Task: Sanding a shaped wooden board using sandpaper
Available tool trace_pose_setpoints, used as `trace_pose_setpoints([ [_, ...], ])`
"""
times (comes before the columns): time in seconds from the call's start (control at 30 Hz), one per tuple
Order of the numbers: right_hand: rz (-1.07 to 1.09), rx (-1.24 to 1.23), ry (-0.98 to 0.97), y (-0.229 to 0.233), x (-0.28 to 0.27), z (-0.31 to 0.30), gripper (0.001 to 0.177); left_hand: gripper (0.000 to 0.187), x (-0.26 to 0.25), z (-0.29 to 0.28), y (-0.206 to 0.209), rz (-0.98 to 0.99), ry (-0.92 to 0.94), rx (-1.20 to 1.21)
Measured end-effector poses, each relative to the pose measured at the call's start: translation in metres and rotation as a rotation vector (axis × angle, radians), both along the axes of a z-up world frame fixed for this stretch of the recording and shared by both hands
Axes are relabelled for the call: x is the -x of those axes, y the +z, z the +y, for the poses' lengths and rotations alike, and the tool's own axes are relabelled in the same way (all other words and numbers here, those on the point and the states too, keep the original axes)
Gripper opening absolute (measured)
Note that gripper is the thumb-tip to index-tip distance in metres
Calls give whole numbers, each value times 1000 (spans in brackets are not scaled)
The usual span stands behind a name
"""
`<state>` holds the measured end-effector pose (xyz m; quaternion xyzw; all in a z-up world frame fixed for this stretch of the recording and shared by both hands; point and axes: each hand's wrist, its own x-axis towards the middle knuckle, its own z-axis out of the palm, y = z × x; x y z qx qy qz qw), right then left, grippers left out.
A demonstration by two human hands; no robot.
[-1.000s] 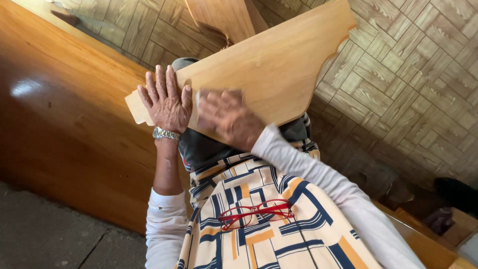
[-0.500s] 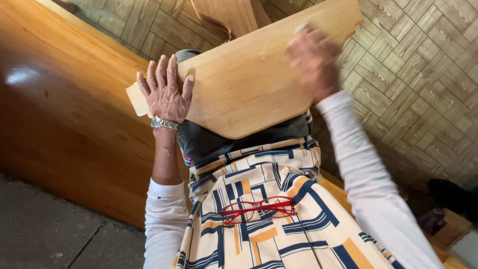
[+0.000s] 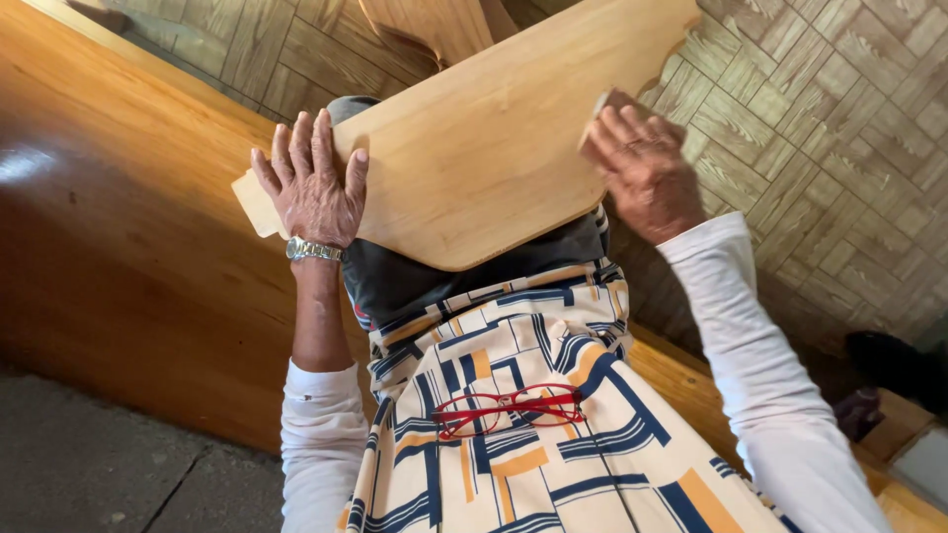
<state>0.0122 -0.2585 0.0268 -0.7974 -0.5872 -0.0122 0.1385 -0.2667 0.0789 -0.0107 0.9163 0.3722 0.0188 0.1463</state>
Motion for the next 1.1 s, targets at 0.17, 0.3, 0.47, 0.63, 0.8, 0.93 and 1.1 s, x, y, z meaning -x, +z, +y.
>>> trace_pose_setpoints([
  [0.17,108,-64,126,5,130,33,54,72,0,4,5,17,-24,15],
  [0.3,37,-49,189,1,94,-1,52,70,-3,4,10,50,-28,26],
  [0.47,-122,56,21,16,8,-36,53,70,-2,0,5,19,-12,26],
  [0.63,-14,-3,144,16,89,15,60,70,0,3,6,15,-20,34],
  [0.8,124,-29,198,4,95,65,62,69,3,8,8,22,-34,0],
  [0.93,623,-303,116,12,-25,80,26,64,13,13,2,-57,-67,-129],
  [1.1,160,135,-290,-10,-132,47,40,59,43,23,-9,-113,-13,-309],
])
